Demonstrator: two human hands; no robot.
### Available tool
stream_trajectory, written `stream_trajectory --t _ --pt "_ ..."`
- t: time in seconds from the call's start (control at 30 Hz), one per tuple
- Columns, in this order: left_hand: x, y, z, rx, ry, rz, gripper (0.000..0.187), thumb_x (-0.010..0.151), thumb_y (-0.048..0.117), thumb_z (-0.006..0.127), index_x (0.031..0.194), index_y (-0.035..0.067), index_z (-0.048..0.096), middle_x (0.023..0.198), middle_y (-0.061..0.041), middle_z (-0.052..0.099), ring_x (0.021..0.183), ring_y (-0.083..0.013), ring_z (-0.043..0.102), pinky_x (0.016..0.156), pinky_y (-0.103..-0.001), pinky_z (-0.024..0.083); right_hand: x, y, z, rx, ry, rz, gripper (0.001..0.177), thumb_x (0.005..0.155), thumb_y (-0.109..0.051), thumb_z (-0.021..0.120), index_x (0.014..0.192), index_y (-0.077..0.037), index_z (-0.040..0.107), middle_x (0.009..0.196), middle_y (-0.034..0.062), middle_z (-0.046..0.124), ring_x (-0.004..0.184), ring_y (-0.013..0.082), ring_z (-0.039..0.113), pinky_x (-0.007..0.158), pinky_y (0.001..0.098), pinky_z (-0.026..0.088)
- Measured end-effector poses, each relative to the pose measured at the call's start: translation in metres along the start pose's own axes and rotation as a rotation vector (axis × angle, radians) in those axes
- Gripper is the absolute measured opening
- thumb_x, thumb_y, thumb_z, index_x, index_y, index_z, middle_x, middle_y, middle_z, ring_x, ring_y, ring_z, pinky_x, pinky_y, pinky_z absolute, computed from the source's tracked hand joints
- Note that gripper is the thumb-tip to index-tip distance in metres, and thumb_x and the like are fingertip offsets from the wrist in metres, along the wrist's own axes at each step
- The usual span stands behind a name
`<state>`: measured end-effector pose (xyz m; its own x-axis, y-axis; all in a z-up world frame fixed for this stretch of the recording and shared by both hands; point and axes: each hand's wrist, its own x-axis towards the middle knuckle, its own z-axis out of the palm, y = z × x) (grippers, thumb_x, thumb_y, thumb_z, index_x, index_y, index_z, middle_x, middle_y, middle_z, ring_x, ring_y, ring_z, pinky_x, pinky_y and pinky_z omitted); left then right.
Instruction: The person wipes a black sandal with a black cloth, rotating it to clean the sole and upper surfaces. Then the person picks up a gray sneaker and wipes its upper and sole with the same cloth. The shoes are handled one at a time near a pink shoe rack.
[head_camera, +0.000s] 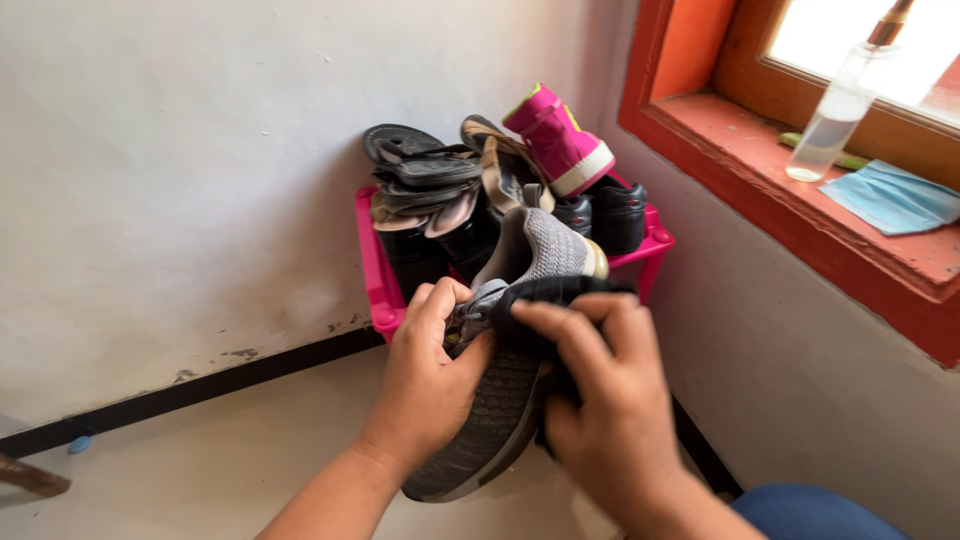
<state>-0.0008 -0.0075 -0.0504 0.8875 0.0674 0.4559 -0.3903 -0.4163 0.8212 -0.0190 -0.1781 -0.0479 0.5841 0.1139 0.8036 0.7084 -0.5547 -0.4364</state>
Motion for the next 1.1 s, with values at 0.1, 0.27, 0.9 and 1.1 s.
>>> stream_trajectory --t 0.1,0.27,0.9,1.1 --pt "0.004 0.01 0.002 -0.06 -0.077 -0.029 0.025 0.087 0.017 0.076 0.099 0.005 0.058 0.094 -0.003 0.052 0.07 -0.0084 0.052 0.05 -0.027 0.046 0.019 0.029 -0.019 -0.093 0.097 -0.039 0.053 0.071 0.011 0.062 0.119 -0.01 0.07 0.11 0.0107 0.065 0.106 0.0315 0.06 0.095 0.0375 0.051" --pt "0.006 0.02 0.013 -0.084 -0.093 -0.06 0.028 0.085 0.016 0.077 0.097 0.005 0.055 0.092 -0.002 0.051 0.068 -0.0079 0.051 0.049 -0.026 0.044 0.035 0.067 -0.043 -0.017 0.116 0.299 0.042 0.083 0.004 0.067 0.123 -0.01 0.071 0.107 0.0134 0.06 0.1 0.0305 0.063 0.09 0.0372 0.051" --pt "0.009 0.011 0.013 -0.193 -0.051 0.035 0.024 0.089 0.012 0.077 0.098 0.005 0.056 0.085 0.001 0.058 0.076 -0.0046 0.053 0.065 -0.024 0.049 0.031 0.061 -0.037 -0.027 0.15 0.25 0.042 0.08 0.006 0.064 0.12 -0.007 0.068 0.107 0.014 0.06 0.101 0.0293 0.061 0.091 0.0368 0.05" --pt "0.006 0.013 0.011 -0.255 0.054 0.04 0.018 0.093 0.011 0.073 0.098 0.005 0.056 0.087 0.002 0.06 0.078 -0.0047 0.055 0.067 -0.023 0.049 0.011 0.032 -0.02 0.018 0.03 0.077 0.057 0.063 0.01 0.059 0.118 -0.005 0.067 0.109 0.0143 0.06 0.107 0.0326 0.06 0.096 0.0387 0.05"
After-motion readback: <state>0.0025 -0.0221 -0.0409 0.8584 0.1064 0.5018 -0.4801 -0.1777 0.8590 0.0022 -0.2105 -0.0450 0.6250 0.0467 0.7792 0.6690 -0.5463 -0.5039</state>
